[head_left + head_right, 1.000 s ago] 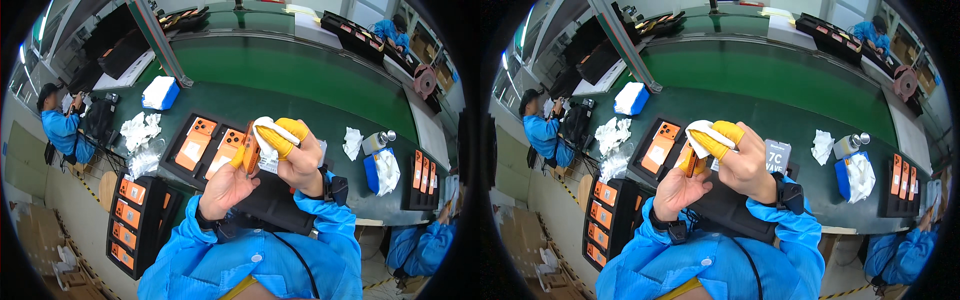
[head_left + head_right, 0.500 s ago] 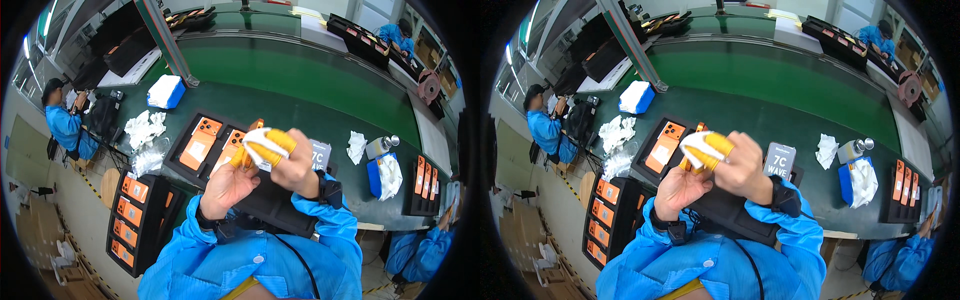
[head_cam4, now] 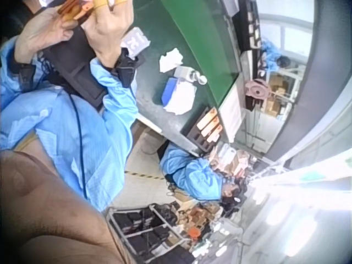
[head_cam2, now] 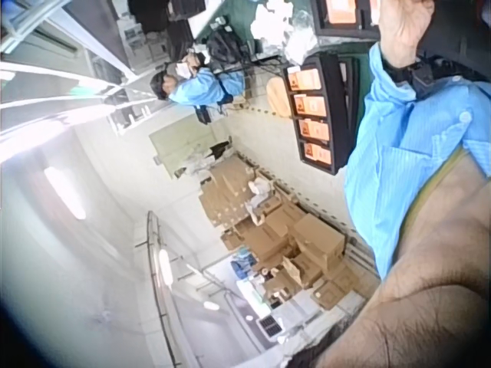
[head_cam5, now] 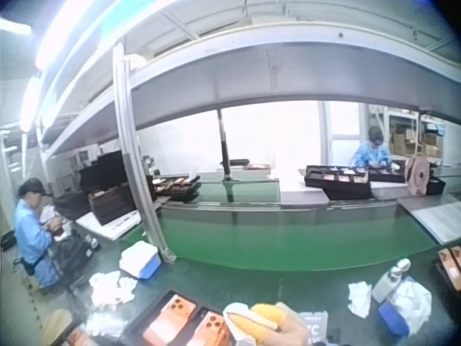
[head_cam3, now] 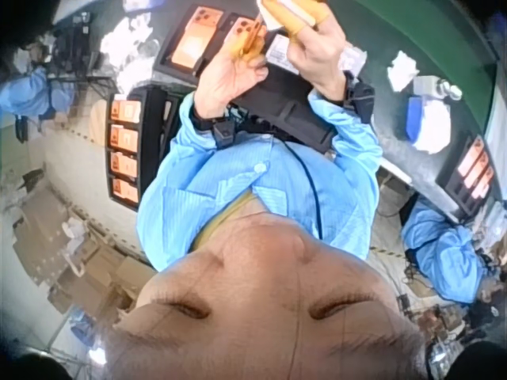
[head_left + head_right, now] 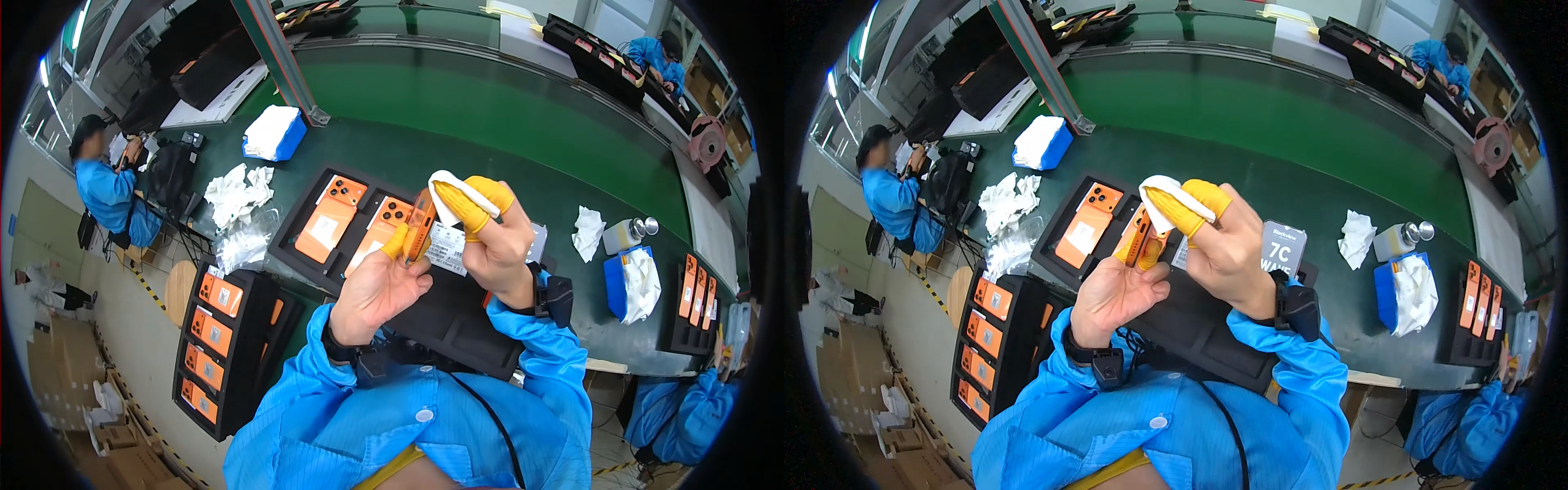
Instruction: Cleaning and inspecting smartphones on a factory assembly line.
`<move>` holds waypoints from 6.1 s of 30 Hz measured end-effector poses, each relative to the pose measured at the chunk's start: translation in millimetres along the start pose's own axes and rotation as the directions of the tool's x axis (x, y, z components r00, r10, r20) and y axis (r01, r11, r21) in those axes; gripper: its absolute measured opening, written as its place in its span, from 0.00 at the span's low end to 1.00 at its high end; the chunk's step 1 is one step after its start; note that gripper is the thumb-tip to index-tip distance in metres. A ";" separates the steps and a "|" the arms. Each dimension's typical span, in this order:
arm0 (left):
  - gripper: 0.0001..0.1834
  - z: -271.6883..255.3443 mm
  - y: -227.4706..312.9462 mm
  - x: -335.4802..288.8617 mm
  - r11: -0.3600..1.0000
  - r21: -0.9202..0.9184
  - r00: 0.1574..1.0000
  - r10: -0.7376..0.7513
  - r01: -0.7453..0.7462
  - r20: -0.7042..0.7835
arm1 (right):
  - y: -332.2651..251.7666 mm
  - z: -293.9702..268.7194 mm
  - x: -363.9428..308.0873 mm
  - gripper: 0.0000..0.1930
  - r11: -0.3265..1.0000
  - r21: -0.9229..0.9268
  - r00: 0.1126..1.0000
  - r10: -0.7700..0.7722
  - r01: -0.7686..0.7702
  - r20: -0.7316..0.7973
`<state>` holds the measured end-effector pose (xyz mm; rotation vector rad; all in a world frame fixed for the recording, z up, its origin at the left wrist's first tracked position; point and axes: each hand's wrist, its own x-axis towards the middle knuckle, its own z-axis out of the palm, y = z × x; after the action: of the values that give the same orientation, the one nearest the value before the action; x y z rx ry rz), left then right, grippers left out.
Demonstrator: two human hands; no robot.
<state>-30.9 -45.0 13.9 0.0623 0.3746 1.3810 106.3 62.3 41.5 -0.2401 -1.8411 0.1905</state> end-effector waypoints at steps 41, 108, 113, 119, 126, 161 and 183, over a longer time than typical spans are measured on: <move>0.20 -50.7 18.5 -16.2 -0.805 0.594 0.732 0.408 0.006 0.546 | 22.2 -106.0 24.1 0.21 0.958 -0.285 0.925 -0.085 -0.025 -0.369; 0.09 -69.5 -27.0 -19.4 -0.449 0.890 0.443 0.815 0.076 0.373 | 30.1 29.0 -55.5 0.10 0.918 -0.234 0.827 -0.151 0.321 0.542; 0.14 -70.0 -26.5 -23.1 -0.460 0.874 0.458 0.818 0.159 0.348 | 19.2 40.1 -50.5 0.13 0.946 -0.204 0.827 -0.102 0.253 0.553; 0.07 -62.7 -21.8 -19.3 -0.509 0.840 0.468 0.798 0.187 0.379 | 16.7 45.2 -60.0 0.09 0.927 -0.154 0.830 -0.222 0.343 0.511; 0.13 -27.5 10.8 -10.8 -0.636 0.748 0.676 0.638 0.193 0.368 | 63.6 50.6 -38.0 0.11 0.937 -0.328 0.917 0.020 0.122 0.399; 0.12 -6.2 13.7 -17.7 -0.754 0.646 0.206 0.617 -0.122 0.760 | -29.9 -1.9 -3.2 0.25 0.942 -0.231 0.969 -0.240 0.245 0.049; 0.11 -31.7 -3.2 -22.5 -0.633 0.710 0.257 0.663 -0.308 0.703 | -19.1 -17.6 -14.2 0.27 0.990 -0.140 1.000 0.012 -0.013 -0.004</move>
<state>-40.4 -72.9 -11.7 1.8418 1.9695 2.0111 125.8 40.3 38.0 -0.3501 -1.8525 0.0691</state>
